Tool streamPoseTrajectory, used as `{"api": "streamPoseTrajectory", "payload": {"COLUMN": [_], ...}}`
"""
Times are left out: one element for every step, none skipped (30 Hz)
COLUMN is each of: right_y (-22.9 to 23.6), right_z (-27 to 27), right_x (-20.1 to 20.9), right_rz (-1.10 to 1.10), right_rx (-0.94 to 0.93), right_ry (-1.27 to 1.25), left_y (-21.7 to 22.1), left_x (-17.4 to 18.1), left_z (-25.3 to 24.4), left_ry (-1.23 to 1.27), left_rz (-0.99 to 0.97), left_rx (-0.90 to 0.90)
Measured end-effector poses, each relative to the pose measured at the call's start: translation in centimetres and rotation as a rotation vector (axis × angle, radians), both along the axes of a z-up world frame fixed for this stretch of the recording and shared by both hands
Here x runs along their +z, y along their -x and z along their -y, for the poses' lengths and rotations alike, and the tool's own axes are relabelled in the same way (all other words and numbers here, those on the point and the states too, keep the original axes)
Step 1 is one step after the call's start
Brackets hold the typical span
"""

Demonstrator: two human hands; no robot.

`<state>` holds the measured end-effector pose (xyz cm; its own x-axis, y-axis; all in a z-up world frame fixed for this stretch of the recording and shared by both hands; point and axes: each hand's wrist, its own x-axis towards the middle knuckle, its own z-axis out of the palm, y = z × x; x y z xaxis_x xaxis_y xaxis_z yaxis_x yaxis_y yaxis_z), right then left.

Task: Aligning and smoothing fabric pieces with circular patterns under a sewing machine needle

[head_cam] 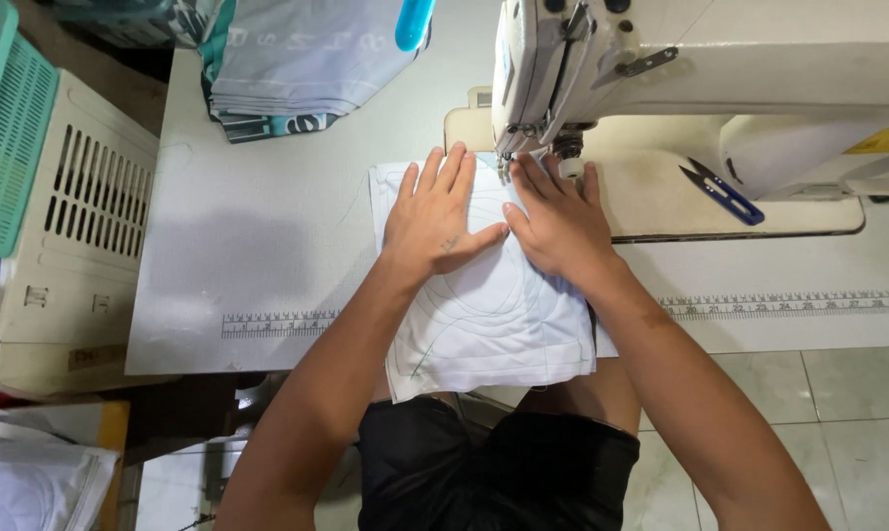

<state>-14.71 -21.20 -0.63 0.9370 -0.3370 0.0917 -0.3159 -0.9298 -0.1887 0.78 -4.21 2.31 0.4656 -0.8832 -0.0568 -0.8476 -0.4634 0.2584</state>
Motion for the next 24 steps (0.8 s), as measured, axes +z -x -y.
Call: {"api": "streamPoseTrajectory", "payload": {"right_y": [0.0,0.0,0.1,0.0,-0.1,-0.2,-0.2,-0.1,-0.2,-0.1,-0.1,-0.1,0.0,-0.1,0.3,0.7,1.1,1.9,2.6,3.7,3.7,3.7,3.8,3.7], "right_z": [-0.1,-0.4,-0.3,-0.2,-0.1,-0.1,-0.1,-0.1,0.2,0.3,0.4,0.4,0.4,0.6,0.3,0.0,-0.2,-0.7,-1.3,-2.1,-2.0,-2.0,-2.0,-2.0], "right_x": [0.2,0.3,0.1,-0.1,-0.3,-0.2,-0.1,-0.2,-0.4,-0.8,-1.1,-1.1,-1.1,-0.8,-0.2,0.3,0.9,1.1,1.2,1.1,1.2,1.2,1.3,1.4], "right_rz": [-0.015,-0.031,-0.029,-0.034,-0.038,-0.036,-0.043,-0.053,-0.054,-0.050,-0.046,-0.052,-0.053,-0.047,-0.046,-0.034,-0.022,-0.023,-0.076,-0.136,-0.144,-0.134,-0.123,-0.117], "right_rx": [-0.003,-0.001,0.001,-0.001,-0.003,-0.001,-0.006,-0.013,-0.013,-0.008,-0.003,-0.001,-0.003,-0.008,-0.008,0.004,0.017,0.015,0.029,0.050,0.055,0.049,0.042,0.042], "right_ry": [-0.016,-0.035,-0.037,-0.033,-0.028,-0.027,-0.022,-0.019,-0.020,-0.006,0.008,0.005,-0.002,-0.005,-0.003,-0.037,-0.071,-0.074,-0.016,0.040,0.033,0.006,-0.021,-0.017], "left_y": [0.0,0.1,0.2,0.3,0.3,0.3,0.3,0.4,0.3,0.3,0.3,0.4,0.4,0.2,0.7,1.1,1.4,2.0,2.5,3.4,3.4,3.3,3.2,3.1], "left_x": [0.1,0.1,0.1,0.2,0.3,0.3,0.4,0.3,0.2,0.1,0.0,-0.2,-0.3,-0.2,-0.3,-0.5,-0.8,-1.2,-1.7,-2.4,-2.4,-2.3,-2.2,-2.2], "left_z": [-0.1,-0.4,-0.4,-0.4,-0.5,-0.5,-0.5,-0.5,-0.4,-0.4,-0.5,-0.6,-0.7,-0.6,-0.9,-1.2,-1.5,-2.1,-2.7,-3.6,-3.5,-3.5,-3.4,-3.3], "left_ry": [-0.007,-0.017,-0.019,-0.011,-0.002,-0.001,-0.006,-0.013,-0.014,-0.008,-0.003,-0.005,0.010,0.030,0.032,0.100,0.169,0.166,0.165,0.160,0.154,0.155,0.155,0.159], "left_rz": [-0.002,-0.005,-0.003,-0.012,-0.020,-0.018,-0.015,-0.016,-0.017,-0.008,0.001,-0.005,-0.001,0.011,0.012,0.076,0.141,0.140,0.157,0.167,0.158,0.138,0.119,0.125], "left_rx": [0.000,0.004,0.006,0.009,0.011,0.013,0.012,0.009,0.009,0.006,0.002,0.004,0.002,-0.002,-0.003,-0.047,-0.091,-0.093,-0.125,-0.151,-0.147,-0.145,-0.143,-0.144]}}
